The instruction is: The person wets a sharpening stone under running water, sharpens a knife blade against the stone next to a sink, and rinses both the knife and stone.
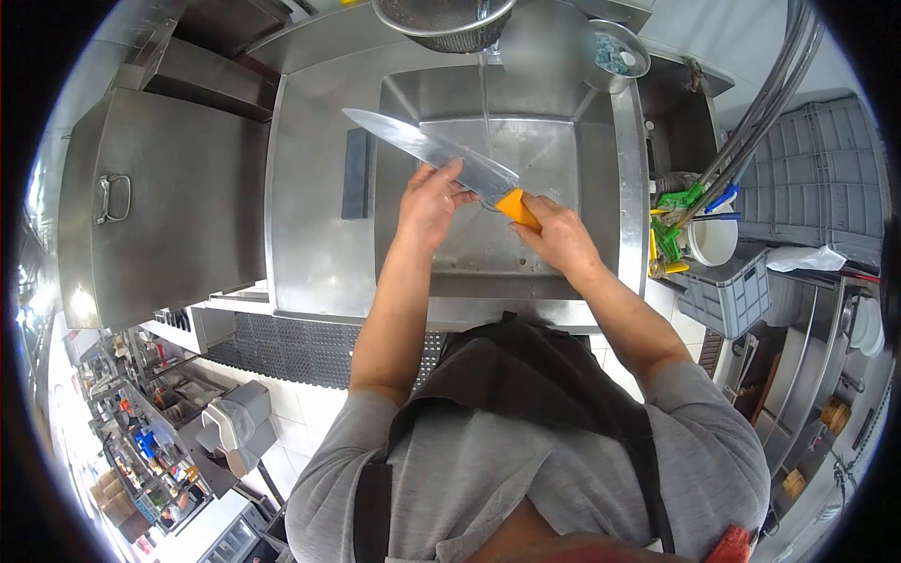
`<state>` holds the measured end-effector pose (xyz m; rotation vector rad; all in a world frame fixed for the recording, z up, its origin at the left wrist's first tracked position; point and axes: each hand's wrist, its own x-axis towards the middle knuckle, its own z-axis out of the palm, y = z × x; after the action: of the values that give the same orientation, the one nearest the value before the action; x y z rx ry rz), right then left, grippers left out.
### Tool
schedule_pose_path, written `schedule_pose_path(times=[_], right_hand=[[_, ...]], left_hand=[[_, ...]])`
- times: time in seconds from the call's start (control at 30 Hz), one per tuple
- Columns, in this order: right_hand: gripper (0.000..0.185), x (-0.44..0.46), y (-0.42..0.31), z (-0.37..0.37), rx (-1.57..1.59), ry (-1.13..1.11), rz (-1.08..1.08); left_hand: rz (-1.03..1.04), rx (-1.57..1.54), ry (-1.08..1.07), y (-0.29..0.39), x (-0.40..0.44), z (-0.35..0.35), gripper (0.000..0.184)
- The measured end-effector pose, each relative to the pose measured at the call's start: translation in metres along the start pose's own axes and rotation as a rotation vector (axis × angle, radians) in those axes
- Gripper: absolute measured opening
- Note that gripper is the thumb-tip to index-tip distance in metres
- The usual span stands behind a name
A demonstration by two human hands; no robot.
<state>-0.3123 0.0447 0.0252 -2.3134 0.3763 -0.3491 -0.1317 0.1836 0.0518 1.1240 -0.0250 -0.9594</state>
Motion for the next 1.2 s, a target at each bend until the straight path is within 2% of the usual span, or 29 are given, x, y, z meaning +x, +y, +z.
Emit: schedule_pose_path(times=[0.27,0.5,0.6,0.63,0.67,0.7,0.73,0.8,0.83,0.9,1.0,1.03,1.1,1.13,1.2], right_hand=[[0.041,-0.001,-0.003,-0.005,0.111,0.01,0.037],[0.039,-0.003,-0.001,-0.002,0.169,0.034,0.082],[0.039,-0.006,0.002,-0.004,0.202,0.005,0.113],[0.039,-0.009,0.003,-0.006,0.202,-0.015,0.1],[0.037,-0.013,0.003,-0.008,0.189,-0.095,0.229],[0.037,-0.017,0.004,-0.011,0.17,-0.175,0.356],[0.037,-0.024,0.007,-0.01,0.164,-0.202,0.337],[0.035,-0.043,0.019,-0.002,0.462,-0.336,0.615],[0.035,-0.05,0.024,0.003,0.453,-0.36,0.604],[0.035,-0.06,0.028,0.01,0.489,-0.414,0.613],[0.039,-0.059,0.023,0.015,0.527,-0.425,0.678],[0.039,-0.057,0.02,0.016,0.52,-0.434,0.674],[0.042,-0.049,0.015,0.019,0.357,-0.385,0.647],[0.042,-0.046,0.012,0.022,0.352,-0.391,0.642],[0.045,-0.04,0.006,0.031,0.01,-0.193,0.266]], left_hand=[[-0.005,-0.101,-0.115,-0.009,0.0,-0.008,0.05],[-0.019,-0.13,-0.099,-0.016,0.005,-0.014,0.043],[0.023,-0.294,-0.184,-0.025,0.011,-0.03,0.043],[0.035,-0.202,-0.103,-0.032,0.015,-0.037,0.043],[0.047,-0.113,-0.018,-0.04,0.02,-0.046,0.044],[0.059,0.196,0.109,-0.054,0.029,-0.06,0.042],[0.069,0.178,0.134,-0.062,0.033,-0.066,0.042],[0.116,0.613,0.237,-0.076,0.039,-0.074,0.041],[0.119,0.599,0.26,-0.076,0.036,-0.07,0.041],[0.223,0.768,0.214,-0.079,0.031,-0.065,0.04],[0.208,0.772,0.249,-0.088,0.03,-0.079,0.042],[0.209,0.764,0.257,-0.092,0.029,-0.09,0.042],[0.359,0.943,0.444,-0.092,0.02,-0.12,0.039],[0.36,0.937,0.452,-0.084,0.016,-0.132,0.039],[0.322,0.84,0.579,-0.065,0.01,-0.155,0.038]])
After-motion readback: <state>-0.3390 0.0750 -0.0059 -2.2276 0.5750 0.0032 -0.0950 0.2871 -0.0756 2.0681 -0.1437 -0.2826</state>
